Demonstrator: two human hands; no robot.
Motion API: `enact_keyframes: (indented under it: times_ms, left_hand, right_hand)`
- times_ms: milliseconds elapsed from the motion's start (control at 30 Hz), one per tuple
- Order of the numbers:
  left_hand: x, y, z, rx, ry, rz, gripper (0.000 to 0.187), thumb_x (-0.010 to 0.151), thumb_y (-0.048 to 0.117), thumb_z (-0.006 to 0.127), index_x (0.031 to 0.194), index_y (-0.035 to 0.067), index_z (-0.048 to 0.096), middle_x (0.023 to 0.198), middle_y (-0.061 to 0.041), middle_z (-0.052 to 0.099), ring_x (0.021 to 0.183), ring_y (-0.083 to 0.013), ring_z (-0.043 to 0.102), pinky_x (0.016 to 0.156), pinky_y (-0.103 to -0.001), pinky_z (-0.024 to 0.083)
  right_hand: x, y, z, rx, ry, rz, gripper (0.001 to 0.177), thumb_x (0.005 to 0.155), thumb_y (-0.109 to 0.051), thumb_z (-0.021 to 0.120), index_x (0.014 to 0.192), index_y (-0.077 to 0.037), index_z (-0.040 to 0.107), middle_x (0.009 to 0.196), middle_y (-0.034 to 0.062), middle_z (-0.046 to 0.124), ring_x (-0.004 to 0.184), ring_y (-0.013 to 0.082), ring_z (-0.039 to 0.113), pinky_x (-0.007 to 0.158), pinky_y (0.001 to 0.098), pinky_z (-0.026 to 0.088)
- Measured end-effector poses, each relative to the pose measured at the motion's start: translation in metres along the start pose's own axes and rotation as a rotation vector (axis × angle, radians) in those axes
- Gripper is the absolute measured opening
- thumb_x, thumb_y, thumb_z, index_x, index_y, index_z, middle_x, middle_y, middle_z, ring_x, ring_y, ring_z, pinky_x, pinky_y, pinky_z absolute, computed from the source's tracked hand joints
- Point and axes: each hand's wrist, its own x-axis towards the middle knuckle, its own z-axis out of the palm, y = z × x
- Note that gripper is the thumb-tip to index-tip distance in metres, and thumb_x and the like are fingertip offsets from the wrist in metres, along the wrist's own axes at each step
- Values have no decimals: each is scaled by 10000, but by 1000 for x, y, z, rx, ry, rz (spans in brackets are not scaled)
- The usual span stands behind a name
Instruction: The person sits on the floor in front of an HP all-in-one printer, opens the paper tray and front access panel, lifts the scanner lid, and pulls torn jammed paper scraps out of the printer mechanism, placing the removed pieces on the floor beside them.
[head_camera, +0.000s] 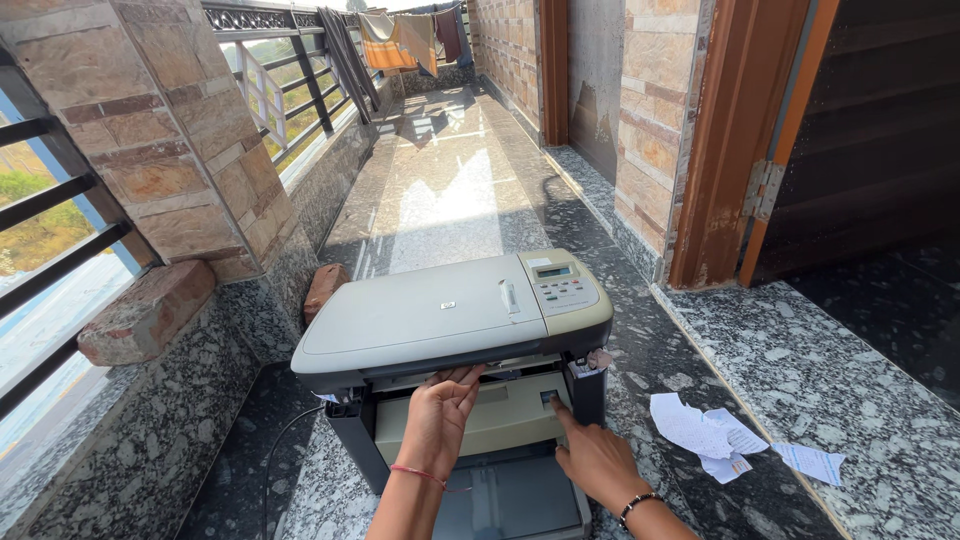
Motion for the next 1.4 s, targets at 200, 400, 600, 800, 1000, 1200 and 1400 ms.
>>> enact_keyframes:
  times_ms: [200,400,600,800,1000,1200,1400]
  left_hand:
    - [-1,19,13,14,-8,-3,572,845,-104,430,1412,-163,379,1456,-288,548,1350,-345,583,1106,-389,477]
    - [9,46,35,72,-72,40,592,856,-109,402,1434,-221,336,1460,-326,513,1359,-356,569,1117,-384,464]
    - [23,66,57,79,-44,60,567,887,-110,378,1433,-222,277,1475,-360,451,1381,-383,540,1168,-393,438]
    - [25,70,57,93,-62,58,557,893,-101,370,1430,-227,296,1475,-355,461,1381,-380,539,1169,-397,438]
    - [32,63,48,98,-83,74,572,875,-108,373,1437,-206,335,1480,-321,493,1382,-350,544,1168,-379,430]
    - [36,52,40,232,-23,101,596,867,-96,403,1459,-150,356,1485,-268,528,1361,-313,576,1163,-353,432]
    - [36,23,35,458,-12,79,625,877,-48,470,1496,-44,385,1471,-184,588,1334,-256,609,1117,-316,450]
  right_hand:
    - [4,4,3,14,-22,7,861,915,-276,624,1631,-220,150,749,137,727,652,301,720,597,417,605]
    - [7,6,5,34,-52,14,891,901,-242,628,1638,-198,128,693,103,719,585,261,709,523,370,574]
    - [10,9,6,57,-102,15,884,918,-233,615,1644,-192,112,652,68,714,524,210,688,458,330,530]
    - [12,8,4,27,-131,38,892,932,-235,605,1651,-199,78,661,59,717,537,217,685,482,336,546]
    - [7,5,3,21,-104,39,891,925,-250,614,1645,-203,92,682,64,718,566,232,699,536,366,585]
    - [6,1,2,14,-97,24,864,939,-251,607,1639,-158,109,698,77,719,578,238,702,547,376,597]
    - [2,-2,-6,35,-58,-16,826,950,-289,614,1626,-135,165,681,96,712,592,260,710,571,380,590]
